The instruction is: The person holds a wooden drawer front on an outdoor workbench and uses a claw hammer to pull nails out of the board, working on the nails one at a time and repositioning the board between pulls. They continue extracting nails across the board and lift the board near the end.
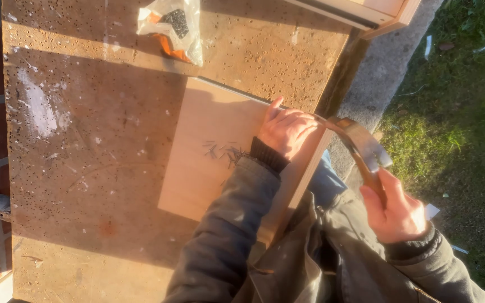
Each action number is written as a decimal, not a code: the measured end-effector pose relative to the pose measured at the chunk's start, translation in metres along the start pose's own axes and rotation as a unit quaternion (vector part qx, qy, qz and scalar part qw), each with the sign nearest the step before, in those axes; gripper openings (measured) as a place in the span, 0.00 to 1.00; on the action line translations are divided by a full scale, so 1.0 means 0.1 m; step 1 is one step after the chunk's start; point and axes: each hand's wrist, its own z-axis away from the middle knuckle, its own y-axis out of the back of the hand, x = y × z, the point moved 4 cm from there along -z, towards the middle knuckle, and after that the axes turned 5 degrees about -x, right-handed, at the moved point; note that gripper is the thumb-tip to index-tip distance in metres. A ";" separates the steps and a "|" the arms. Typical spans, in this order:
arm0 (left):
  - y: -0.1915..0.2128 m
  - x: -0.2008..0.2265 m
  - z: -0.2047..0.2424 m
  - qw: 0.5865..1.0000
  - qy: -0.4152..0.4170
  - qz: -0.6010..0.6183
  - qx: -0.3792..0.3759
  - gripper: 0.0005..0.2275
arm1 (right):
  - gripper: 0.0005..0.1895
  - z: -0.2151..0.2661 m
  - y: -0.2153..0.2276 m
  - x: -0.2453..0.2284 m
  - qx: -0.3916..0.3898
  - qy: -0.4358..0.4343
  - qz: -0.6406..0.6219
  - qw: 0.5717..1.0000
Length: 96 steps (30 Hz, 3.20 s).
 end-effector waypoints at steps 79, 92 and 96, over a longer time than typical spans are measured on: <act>0.14 -0.14 0.05 0.985 0.067 -0.081 -0.135 0.15 | 0.12 -0.24 -0.20 0.22 -0.055 0.004 -0.012 0.998; 0.10 -0.23 0.05 0.991 0.054 -0.071 -0.100 0.15 | 0.16 -0.31 -0.04 0.03 0.013 0.133 -0.100 0.986; 0.11 -0.19 0.05 0.988 0.064 -0.074 -0.123 0.15 | 0.08 0.01 -0.45 0.56 0.006 0.141 -0.004 0.990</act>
